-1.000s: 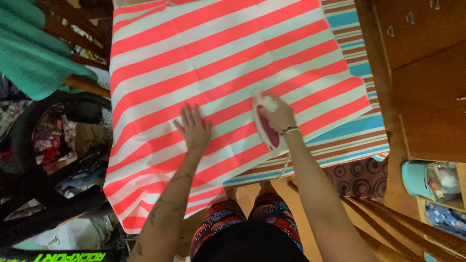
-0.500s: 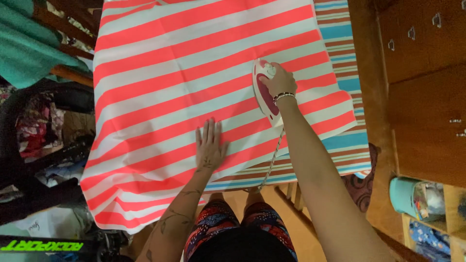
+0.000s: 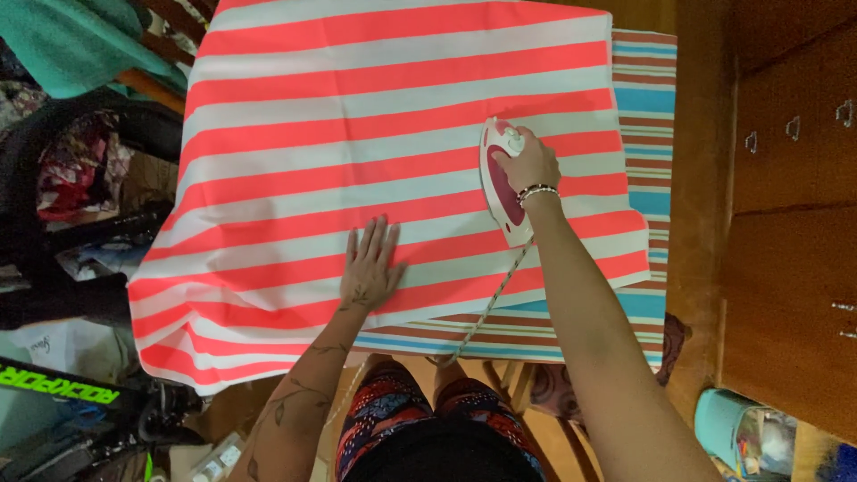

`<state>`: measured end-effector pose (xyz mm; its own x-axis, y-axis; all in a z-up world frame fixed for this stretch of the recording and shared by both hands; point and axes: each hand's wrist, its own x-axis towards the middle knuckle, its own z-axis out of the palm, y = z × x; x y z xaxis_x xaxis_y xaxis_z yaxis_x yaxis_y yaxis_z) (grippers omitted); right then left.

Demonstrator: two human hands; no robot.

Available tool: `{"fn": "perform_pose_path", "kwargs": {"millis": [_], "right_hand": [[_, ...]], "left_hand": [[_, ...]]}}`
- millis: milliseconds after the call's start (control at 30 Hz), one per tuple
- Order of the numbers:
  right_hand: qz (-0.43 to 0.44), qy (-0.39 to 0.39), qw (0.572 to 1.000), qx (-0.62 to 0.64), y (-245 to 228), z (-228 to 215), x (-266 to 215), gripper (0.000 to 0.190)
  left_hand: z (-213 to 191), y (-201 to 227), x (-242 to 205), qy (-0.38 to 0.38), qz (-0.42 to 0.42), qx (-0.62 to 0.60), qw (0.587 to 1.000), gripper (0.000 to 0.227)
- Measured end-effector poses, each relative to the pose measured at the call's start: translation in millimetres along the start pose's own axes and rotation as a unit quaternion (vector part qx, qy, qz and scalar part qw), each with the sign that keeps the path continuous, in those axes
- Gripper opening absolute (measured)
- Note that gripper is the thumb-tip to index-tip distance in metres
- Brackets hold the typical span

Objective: The person irons a striped orange and white fabric on a table, smoothing it with their hand and moving the iron across various sections of the material.

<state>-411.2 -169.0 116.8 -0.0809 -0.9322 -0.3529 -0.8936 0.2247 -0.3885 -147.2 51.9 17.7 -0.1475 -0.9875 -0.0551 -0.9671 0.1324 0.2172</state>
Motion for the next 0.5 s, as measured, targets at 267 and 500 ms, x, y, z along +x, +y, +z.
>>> {"fn": "perform_pose_path", "kwargs": {"millis": [267, 500], "right_hand": [[-0.019, -0.018, 1.0, -0.004, 5, -17, -13, 0.063], [0.047, 0.032, 0.998, 0.009, 101, -49, 3, 0.063]], "left_hand": [[-6, 3, 2, -0.061, -0.02, 0.018, 0.998, 0.073], [-10, 9, 3, -0.061, -0.037, 0.017, 0.997, 0.072]]}}
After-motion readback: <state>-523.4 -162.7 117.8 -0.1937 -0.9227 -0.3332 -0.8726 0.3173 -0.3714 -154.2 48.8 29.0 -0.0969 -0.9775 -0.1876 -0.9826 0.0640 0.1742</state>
